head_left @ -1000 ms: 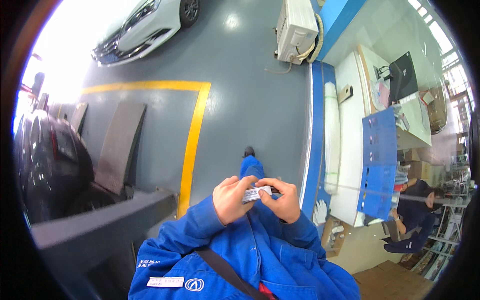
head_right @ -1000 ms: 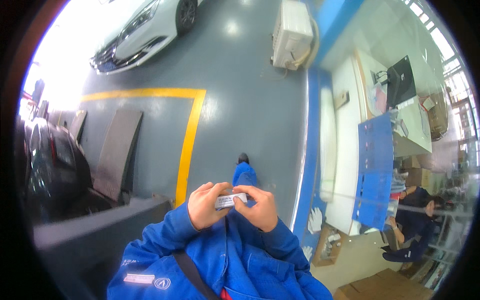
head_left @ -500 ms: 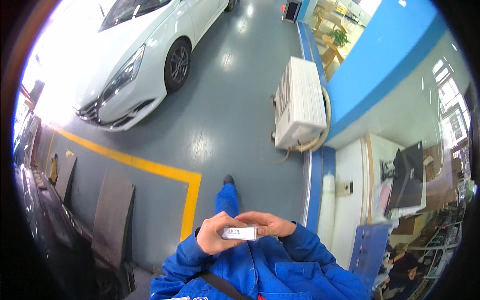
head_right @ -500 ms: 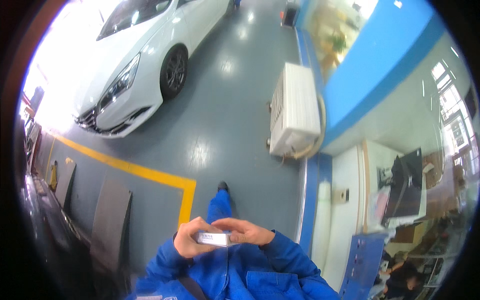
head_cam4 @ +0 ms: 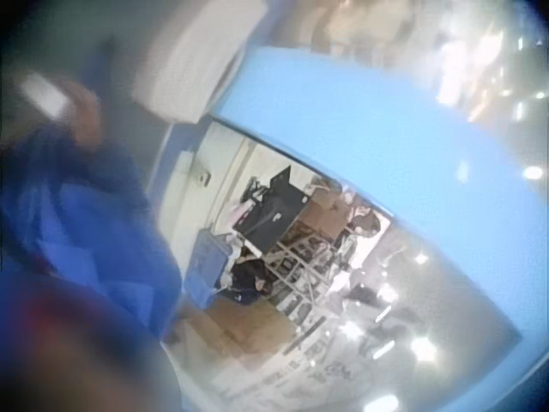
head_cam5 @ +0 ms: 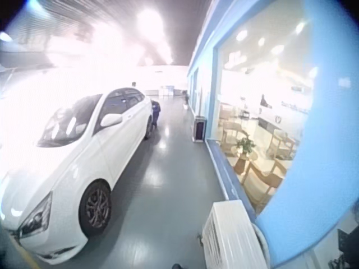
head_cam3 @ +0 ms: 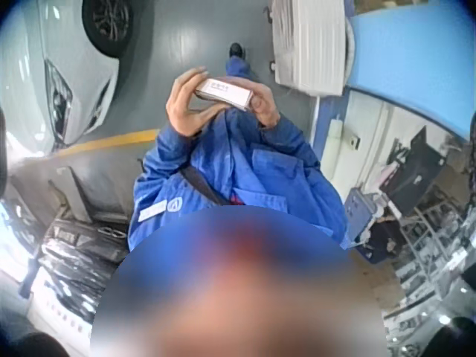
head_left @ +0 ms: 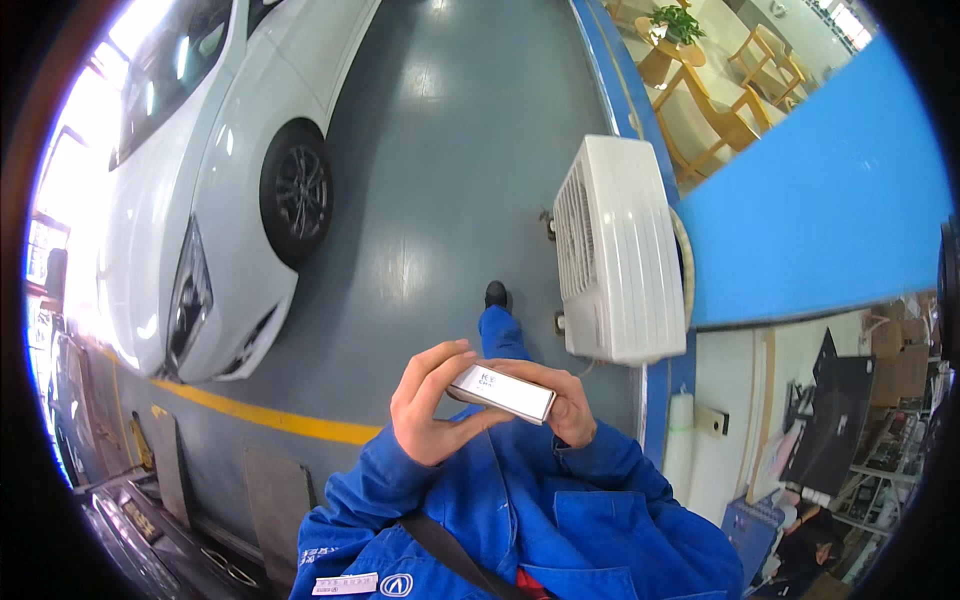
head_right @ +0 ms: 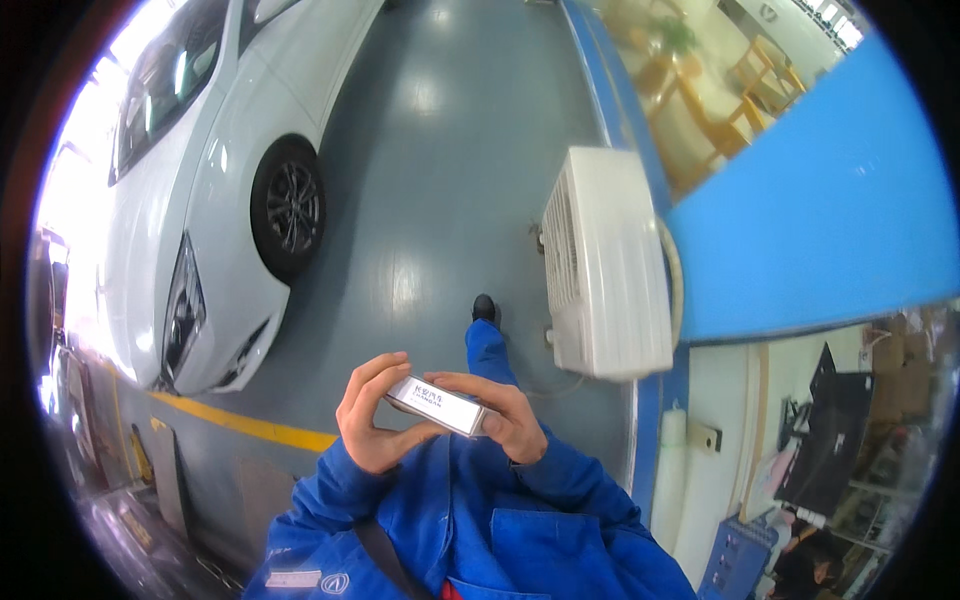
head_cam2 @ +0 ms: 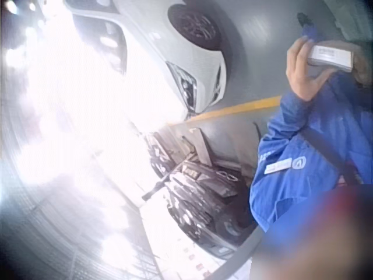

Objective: The person walks through a parts storage area, picks several small white boxes from a shelf, and carries them to a car with an open hood. The person opens each box, removes the contents, and places them on the engine bay cover.

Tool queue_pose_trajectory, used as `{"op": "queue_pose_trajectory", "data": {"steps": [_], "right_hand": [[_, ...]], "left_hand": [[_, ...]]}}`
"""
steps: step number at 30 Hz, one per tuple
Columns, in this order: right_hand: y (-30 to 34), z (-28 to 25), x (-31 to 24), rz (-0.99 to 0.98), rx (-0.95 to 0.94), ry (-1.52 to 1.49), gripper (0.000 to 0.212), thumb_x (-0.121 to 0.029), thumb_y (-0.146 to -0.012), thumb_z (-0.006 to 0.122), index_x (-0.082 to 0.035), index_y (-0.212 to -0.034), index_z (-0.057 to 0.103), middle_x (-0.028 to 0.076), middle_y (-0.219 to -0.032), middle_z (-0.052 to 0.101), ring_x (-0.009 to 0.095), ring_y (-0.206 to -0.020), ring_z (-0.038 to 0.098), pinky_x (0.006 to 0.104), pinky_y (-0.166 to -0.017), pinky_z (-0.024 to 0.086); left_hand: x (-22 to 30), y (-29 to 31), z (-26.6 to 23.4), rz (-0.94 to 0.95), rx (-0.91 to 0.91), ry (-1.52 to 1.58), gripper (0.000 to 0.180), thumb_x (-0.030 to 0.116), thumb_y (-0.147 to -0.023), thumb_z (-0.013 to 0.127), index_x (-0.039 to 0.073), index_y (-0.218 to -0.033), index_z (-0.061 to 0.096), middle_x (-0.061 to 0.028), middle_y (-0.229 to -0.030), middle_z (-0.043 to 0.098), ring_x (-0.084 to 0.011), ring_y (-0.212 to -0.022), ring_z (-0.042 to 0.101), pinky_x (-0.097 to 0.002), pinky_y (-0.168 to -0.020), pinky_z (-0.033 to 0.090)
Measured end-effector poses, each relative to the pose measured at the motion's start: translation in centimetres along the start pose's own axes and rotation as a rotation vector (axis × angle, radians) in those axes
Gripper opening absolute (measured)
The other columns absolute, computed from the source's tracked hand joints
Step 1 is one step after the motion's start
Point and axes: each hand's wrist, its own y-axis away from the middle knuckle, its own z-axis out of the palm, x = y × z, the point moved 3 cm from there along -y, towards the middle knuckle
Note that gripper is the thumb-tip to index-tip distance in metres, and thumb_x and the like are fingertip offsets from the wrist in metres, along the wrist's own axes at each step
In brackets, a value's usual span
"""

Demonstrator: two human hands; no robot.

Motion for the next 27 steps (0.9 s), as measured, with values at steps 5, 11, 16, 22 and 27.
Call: {"op": "queue_pose_trajectory", "data": {"steps": [5, 11, 16, 22, 27], "right_hand": [[-12.2, -5.2, -2.3, -0.178, 0.008, 0.177, 0.076, -0.058, -0.091, 0.039, 0.008, -0.128, 0.048, 0.025, -0.129, 0.051, 0.033, -0.116, 0.055, 0.0352, -0.095, 0.046], [-24.1, -12.0, -4.8, -0.184, 0.017, 0.323, 0.083, -0.066, -0.089, 0.037, 0.008, -0.123, 0.052, 0.026, -0.124, 0.055, 0.035, -0.113, 0.057, 0.0374, -0.094, 0.046], [-35.2, -18.7, -4.1, -0.164, -0.079, 0.323, 0.083, -0.065, -0.083, 0.049, 0.007, -0.125, 0.051, 0.024, -0.127, 0.053, 0.035, -0.117, 0.054, 0.0381, -0.097, 0.043], [-48.5, -26.0, -6.5, -0.091, 0.02, 0.566, 0.061, -0.012, -0.071, 0.076, 0.0, -0.127, 0.053, 0.02, -0.129, 0.053, 0.033, -0.12, 0.052, 0.0371, -0.099, 0.042], [-56.3, -31.5, -8.7, -0.138, 0.117, 0.615, 0.05, -0.007, -0.072, 0.071, 0.0, -0.12, 0.058, 0.021, -0.123, 0.057, 0.034, -0.111, 0.058, 0.0352, -0.094, 0.046]], "left_hand": [[-5.8, -11.5, -0.2, 0.078, 0.023, -0.155, 0.073, 0.031, -0.056, 0.09, 0.0, -0.114, 0.059, -0.0201, -0.114, 0.06, -0.0298, -0.099, 0.064, -0.0346, -0.081, 0.053], [-11.9, -22.0, 0.9, -0.378, -0.061, 0.163, 0.087, 0.023, -0.06, 0.089, -0.001, -0.13, 0.044, -0.02, -0.114, 0.061, -0.032, -0.103, 0.063, -0.0369, -0.086, 0.051], [-20.4, -30.6, 3.1, -0.398, -0.07, 0.206, 0.091, 0.018, -0.062, 0.087, 0.002, -0.136, 0.035, -0.0178, -0.119, 0.059, -0.0295, -0.109, 0.059, -0.0386, -0.093, 0.047], [-29.6, -44.5, 4.5, -0.433, -0.142, 0.451, 0.069, 0.021, -0.075, 0.078, 0.001, -0.13, 0.041, -0.018, -0.117, 0.059, -0.0282, -0.105, 0.061, -0.0369, -0.087, 0.05], [-35.3, -55.2, 6.2, -0.539, -0.21, 0.456, 0.041, 0.023, -0.085, 0.067, 0.0, -0.116, 0.053, -0.0151, -0.103, 0.064, -0.0229, -0.092, 0.064, -0.0325, -0.078, 0.052]]}}
